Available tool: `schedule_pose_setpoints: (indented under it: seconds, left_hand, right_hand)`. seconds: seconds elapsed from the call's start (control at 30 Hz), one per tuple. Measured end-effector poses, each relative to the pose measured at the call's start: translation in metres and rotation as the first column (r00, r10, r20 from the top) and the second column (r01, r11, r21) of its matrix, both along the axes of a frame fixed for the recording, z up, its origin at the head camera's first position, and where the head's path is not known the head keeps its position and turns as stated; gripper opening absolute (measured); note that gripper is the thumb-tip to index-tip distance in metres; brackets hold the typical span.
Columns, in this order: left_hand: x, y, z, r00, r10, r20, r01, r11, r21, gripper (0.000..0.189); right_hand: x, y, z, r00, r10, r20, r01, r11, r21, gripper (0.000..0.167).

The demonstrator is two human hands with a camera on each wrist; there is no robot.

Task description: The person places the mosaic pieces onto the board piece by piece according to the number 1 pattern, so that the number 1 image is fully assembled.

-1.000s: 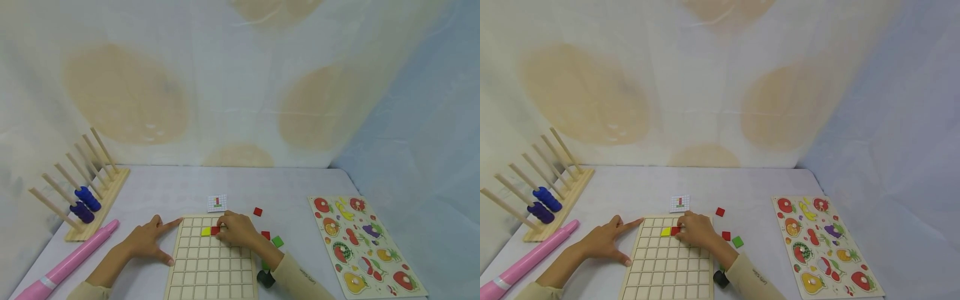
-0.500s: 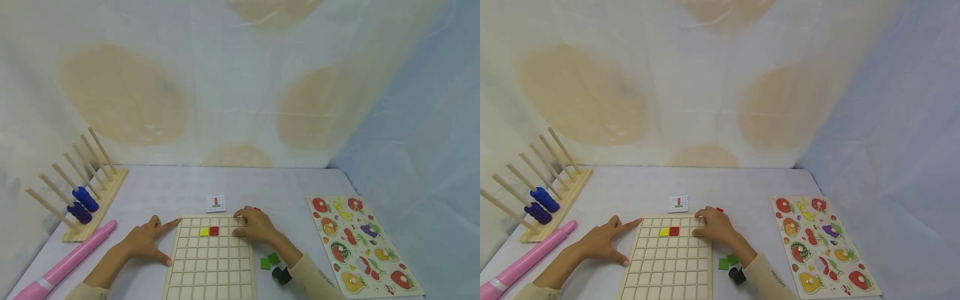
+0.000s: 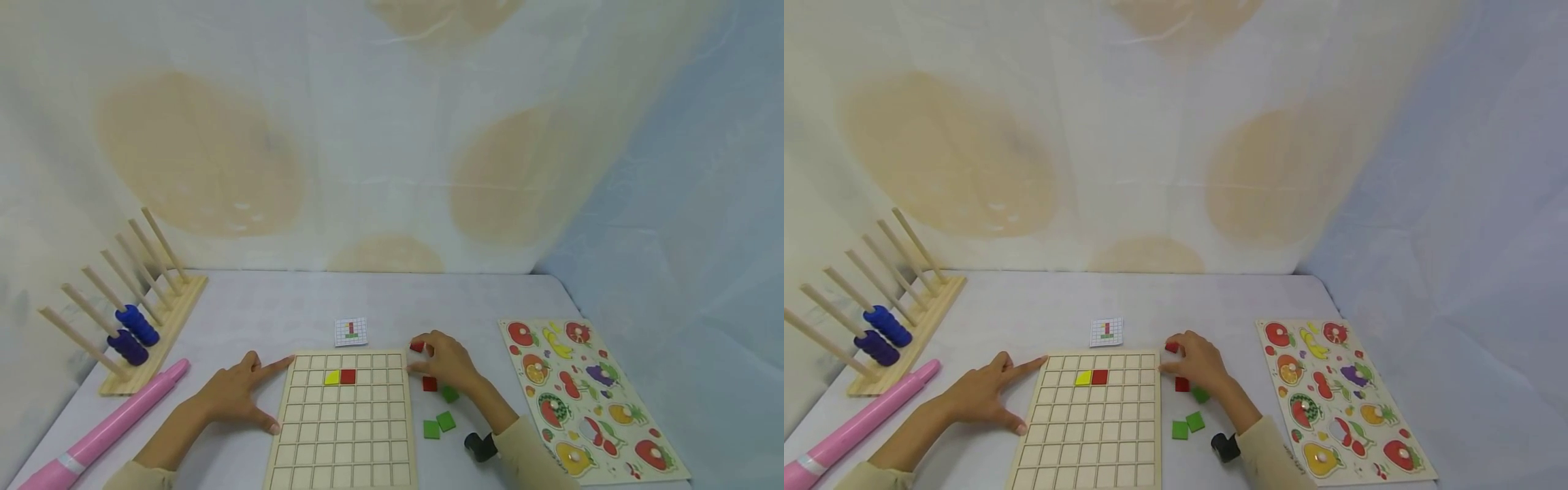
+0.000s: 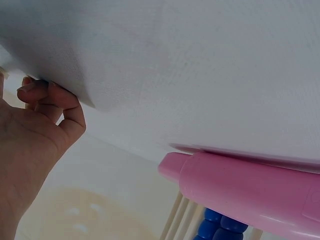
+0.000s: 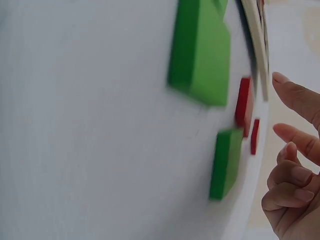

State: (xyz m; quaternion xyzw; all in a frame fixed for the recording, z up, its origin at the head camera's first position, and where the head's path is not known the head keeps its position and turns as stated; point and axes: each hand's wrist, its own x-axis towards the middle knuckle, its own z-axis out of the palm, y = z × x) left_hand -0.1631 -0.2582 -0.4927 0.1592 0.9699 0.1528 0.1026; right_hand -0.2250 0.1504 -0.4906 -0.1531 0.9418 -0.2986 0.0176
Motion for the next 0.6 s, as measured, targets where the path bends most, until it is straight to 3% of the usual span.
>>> schedule_pose_setpoints:
  seconds: [0.2, 0.6]
  left_hand:
    - [-0.001, -0.001, -0.001, 1.0, -0.007, -0.003, 0.007, 1.0, 0.005, 0.119]
    - [0.0, -0.001, -0.001, 1.0, -0.005, -0.01, 0.005, 1.0, 0.009, 0.12]
  right_hand:
    - [-0.007, 0.009, -0.003, 0.998, -0.057, -0.012, 0.057, 0.998, 0.012, 0.049]
    - [-0.017, 0.009, -0.007, 0.996, -0.084, -0.005, 0.084, 0.996, 0.028, 0.045]
